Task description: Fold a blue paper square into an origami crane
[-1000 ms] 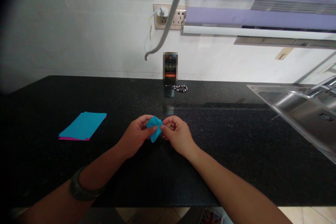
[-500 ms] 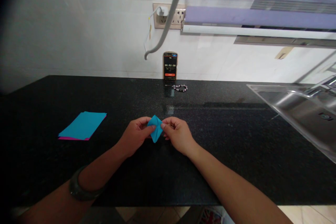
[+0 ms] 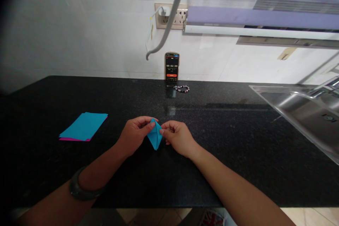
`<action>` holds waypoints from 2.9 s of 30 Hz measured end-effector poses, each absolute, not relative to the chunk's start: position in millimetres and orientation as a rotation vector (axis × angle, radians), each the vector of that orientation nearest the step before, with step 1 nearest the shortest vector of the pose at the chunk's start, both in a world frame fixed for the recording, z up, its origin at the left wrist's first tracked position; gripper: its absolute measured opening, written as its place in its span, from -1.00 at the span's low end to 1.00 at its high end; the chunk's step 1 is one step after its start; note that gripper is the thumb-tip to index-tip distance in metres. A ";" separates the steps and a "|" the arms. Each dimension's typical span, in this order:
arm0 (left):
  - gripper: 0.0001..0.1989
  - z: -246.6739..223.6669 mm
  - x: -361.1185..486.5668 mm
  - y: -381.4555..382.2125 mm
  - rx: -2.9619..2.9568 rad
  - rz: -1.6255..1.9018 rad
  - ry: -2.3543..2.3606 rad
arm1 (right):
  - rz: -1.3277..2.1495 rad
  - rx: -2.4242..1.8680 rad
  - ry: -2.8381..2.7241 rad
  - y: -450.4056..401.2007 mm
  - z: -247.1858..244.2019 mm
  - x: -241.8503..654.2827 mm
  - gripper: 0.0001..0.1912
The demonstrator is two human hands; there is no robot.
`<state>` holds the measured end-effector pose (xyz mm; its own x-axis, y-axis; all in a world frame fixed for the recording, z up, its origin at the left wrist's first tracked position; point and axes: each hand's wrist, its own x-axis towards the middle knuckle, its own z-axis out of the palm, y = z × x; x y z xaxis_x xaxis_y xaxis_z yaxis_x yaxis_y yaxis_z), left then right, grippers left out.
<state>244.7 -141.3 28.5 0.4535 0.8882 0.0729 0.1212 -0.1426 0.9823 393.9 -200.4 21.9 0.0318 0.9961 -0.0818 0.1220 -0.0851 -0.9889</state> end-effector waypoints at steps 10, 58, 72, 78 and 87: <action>-0.79 35.7 246.7 -144.2 1.561 0.838 0.938 | 1.173 -1.398 -1.267 -202.8 25.6 392.8 -0.84; -0.78 27.0 246.9 -144.4 1.134 0.627 0.796 | 1.272 -1.442 -1.207 -200.7 16.3 397.9 -0.91; -0.78 30.7 247.3 -147.3 1.401 0.661 0.861 | 1.355 -1.398 -1.173 -201.7 18.6 395.7 -0.89; -0.79 33.2 247.9 -147.6 1.426 0.660 0.898 | 1.367 -1.404 -1.197 -202.6 20.1 395.2 -0.88; -0.73 32.7 247.4 -147.1 1.502 0.675 0.941 | 1.349 -1.427 -1.234 -203.7 22.4 394.3 -0.89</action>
